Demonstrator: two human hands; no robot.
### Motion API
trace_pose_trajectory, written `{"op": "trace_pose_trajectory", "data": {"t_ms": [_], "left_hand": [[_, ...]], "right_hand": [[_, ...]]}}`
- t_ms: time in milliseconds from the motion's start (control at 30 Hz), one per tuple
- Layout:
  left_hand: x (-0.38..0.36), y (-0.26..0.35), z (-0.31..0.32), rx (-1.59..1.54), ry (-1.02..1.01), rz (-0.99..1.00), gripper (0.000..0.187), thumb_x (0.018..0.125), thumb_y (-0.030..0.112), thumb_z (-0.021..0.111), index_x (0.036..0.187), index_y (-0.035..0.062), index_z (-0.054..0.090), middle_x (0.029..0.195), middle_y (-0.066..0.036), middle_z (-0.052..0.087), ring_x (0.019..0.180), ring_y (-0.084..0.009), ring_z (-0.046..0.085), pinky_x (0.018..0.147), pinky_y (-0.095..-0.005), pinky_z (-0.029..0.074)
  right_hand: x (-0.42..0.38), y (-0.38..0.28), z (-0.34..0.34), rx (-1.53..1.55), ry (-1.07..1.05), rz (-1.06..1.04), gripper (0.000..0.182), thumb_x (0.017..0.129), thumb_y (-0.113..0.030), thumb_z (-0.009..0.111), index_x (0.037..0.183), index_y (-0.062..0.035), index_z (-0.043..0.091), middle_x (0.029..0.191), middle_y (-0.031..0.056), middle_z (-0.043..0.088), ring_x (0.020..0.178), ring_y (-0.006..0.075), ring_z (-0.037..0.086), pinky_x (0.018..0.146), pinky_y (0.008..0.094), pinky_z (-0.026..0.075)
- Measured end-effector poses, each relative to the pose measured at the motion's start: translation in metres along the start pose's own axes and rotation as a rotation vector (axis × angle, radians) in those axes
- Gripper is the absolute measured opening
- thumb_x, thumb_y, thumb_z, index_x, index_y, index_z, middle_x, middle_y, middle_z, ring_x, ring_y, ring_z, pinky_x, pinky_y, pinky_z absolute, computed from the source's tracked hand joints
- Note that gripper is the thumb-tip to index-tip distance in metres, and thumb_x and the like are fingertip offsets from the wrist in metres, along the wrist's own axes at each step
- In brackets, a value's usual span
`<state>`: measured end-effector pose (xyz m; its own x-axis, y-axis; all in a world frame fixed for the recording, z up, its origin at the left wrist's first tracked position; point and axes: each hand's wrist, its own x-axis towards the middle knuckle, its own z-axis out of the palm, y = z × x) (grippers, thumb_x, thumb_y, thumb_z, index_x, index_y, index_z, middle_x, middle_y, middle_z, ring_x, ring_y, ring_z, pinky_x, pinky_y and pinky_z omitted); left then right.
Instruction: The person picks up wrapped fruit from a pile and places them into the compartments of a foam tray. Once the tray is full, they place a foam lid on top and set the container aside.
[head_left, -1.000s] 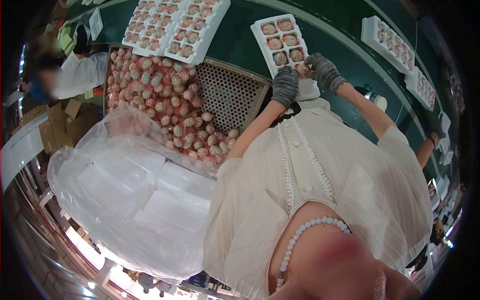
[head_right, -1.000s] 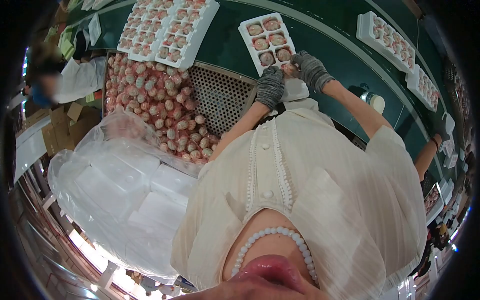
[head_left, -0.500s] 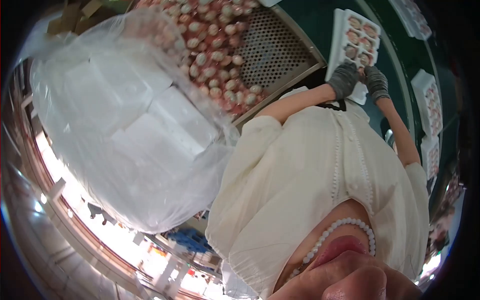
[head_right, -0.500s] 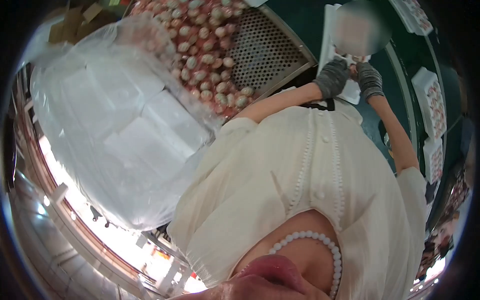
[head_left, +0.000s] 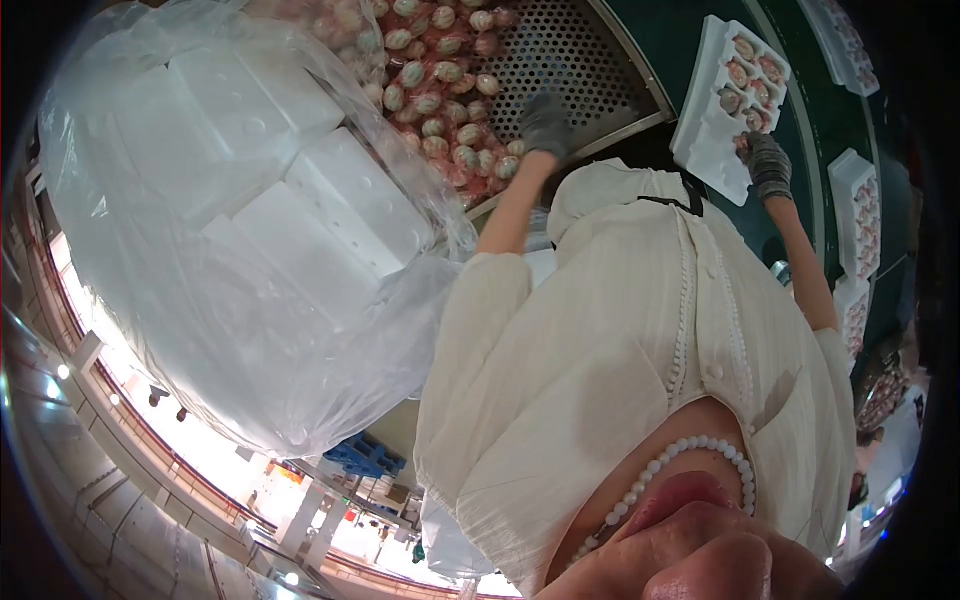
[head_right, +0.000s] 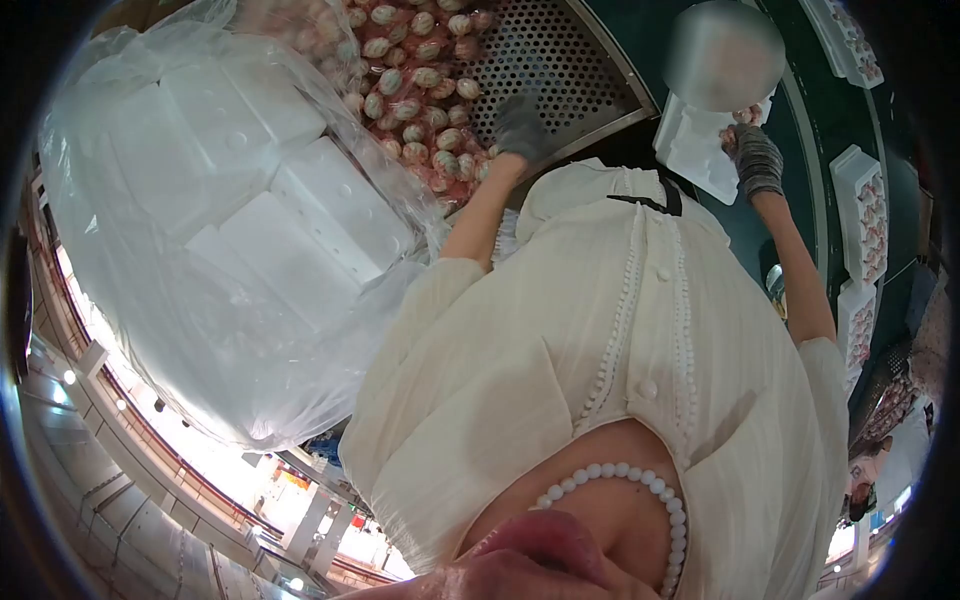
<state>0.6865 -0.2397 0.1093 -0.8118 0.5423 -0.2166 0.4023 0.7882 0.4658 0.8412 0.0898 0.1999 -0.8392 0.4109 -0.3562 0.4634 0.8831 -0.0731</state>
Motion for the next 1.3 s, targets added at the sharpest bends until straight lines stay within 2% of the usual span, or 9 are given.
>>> {"op": "trace_pose_trajectory", "data": {"t_ms": [167, 233, 633, 767, 867, 933, 1033, 1167, 1300], "left_hand": [[-0.063, -0.122, 0.029, 0.380, -0.275, 0.061, 0.033, 0.065, 0.022, 0.055, 0.095, 0.0091, 0.056, 0.098, -0.014, 0.054, 0.097, -0.0302, 0.047, 0.081, -0.0376, 0.038], [-0.055, -0.122, 0.023, 0.430, -0.329, 0.037, 0.029, 0.066, 0.022, 0.053, 0.093, 0.0098, 0.057, 0.096, -0.013, 0.055, 0.096, -0.0296, 0.049, 0.080, -0.0370, 0.038], [-0.030, -0.090, -0.025, 0.806, -0.500, 0.245, 0.019, 0.065, 0.013, 0.050, 0.079, 0.0126, 0.062, 0.083, -0.011, 0.060, 0.078, -0.0243, 0.057, 0.067, -0.0357, 0.044], [-0.026, -0.096, -0.030, 0.559, -0.202, 0.309, 0.015, 0.069, 0.017, 0.050, 0.077, 0.0117, 0.061, 0.076, -0.011, 0.060, 0.075, -0.0267, 0.057, 0.067, -0.0361, 0.043], [-0.029, -0.080, -0.042, 0.219, -0.263, -0.018, 0.021, 0.071, 0.014, 0.049, 0.090, 0.0074, 0.055, 0.085, -0.013, 0.058, 0.083, -0.0282, 0.054, 0.074, -0.0371, 0.041], [-0.033, -0.070, -0.041, -0.254, -0.041, 0.128, 0.029, 0.072, 0.014, 0.050, 0.099, 0.0029, 0.048, 0.094, -0.016, 0.054, 0.088, -0.0299, 0.051, 0.077, -0.0350, 0.039], [-0.009, -0.051, -0.016, -0.783, -0.099, 0.062, 0.021, 0.078, 0.008, 0.051, 0.098, 0.0028, 0.048, 0.084, -0.004, 0.053, 0.074, -0.0131, 0.051, 0.062, -0.0246, 0.043], [-0.003, 0.054, -0.043, -1.092, -0.288, -0.126, 0.015, 0.077, 0.008, 0.055, 0.091, 0.0051, 0.050, 0.079, -0.001, 0.053, 0.065, -0.0098, 0.050, 0.056, -0.0223, 0.044], [0.011, 0.088, -0.021, -1.347, -0.361, 0.044, 0.011, 0.074, 0.007, 0.058, 0.084, 0.0059, 0.052, 0.074, 0.000, 0.053, 0.060, -0.0094, 0.050, 0.054, -0.0224, 0.045]], "right_hand": [[-0.010, -0.017, -0.020, 0.103, -0.048, 0.105, 0.028, 0.070, -0.029, 0.057, 0.089, -0.0085, 0.058, 0.083, 0.0144, 0.058, 0.079, 0.0302, 0.055, 0.069, 0.0387, 0.043], [-0.010, -0.010, -0.027, 0.248, -0.178, 0.122, 0.029, 0.071, -0.032, 0.056, 0.089, -0.0090, 0.058, 0.084, 0.0141, 0.058, 0.080, 0.0303, 0.055, 0.069, 0.0386, 0.043], [-0.016, 0.007, 0.005, 0.116, 0.206, 0.171, 0.025, 0.076, -0.031, 0.049, 0.090, -0.0120, 0.057, 0.086, 0.0158, 0.055, 0.079, 0.0299, 0.055, 0.069, 0.0382, 0.044], [-0.035, -0.002, -0.011, 0.243, 0.317, 0.166, 0.021, 0.073, -0.026, 0.055, 0.087, -0.0100, 0.057, 0.082, 0.0135, 0.055, 0.077, 0.0293, 0.055, 0.067, 0.0378, 0.043], [-0.043, -0.002, -0.004, 0.551, 0.574, 0.124, 0.019, 0.073, -0.021, 0.058, 0.087, -0.0090, 0.058, 0.082, 0.0122, 0.056, 0.074, 0.0275, 0.055, 0.065, 0.0361, 0.043], [-0.050, -0.017, -0.008, 0.648, 0.617, 0.092, 0.017, 0.073, -0.017, 0.058, 0.087, -0.0084, 0.058, 0.083, 0.0118, 0.057, 0.073, 0.0255, 0.055, 0.064, 0.0342, 0.043], [-0.045, -0.040, 0.000, 0.863, 0.648, -0.008, 0.016, 0.073, -0.010, 0.059, 0.089, -0.0064, 0.058, 0.082, 0.0073, 0.058, 0.072, 0.0178, 0.056, 0.064, 0.0277, 0.044], [-0.042, -0.084, -0.006, 1.175, 0.135, -0.011, 0.035, 0.075, -0.013, 0.059, 0.107, -0.0072, 0.048, 0.089, 0.0024, 0.054, 0.075, 0.0100, 0.049, 0.065, 0.0217, 0.043], [-0.016, -0.089, 0.006, 1.529, -0.122, -0.038, 0.040, 0.081, -0.039, 0.048, 0.107, -0.0095, 0.049, 0.091, 0.0013, 0.054, 0.075, 0.0096, 0.049, 0.061, 0.0231, 0.044]]}}
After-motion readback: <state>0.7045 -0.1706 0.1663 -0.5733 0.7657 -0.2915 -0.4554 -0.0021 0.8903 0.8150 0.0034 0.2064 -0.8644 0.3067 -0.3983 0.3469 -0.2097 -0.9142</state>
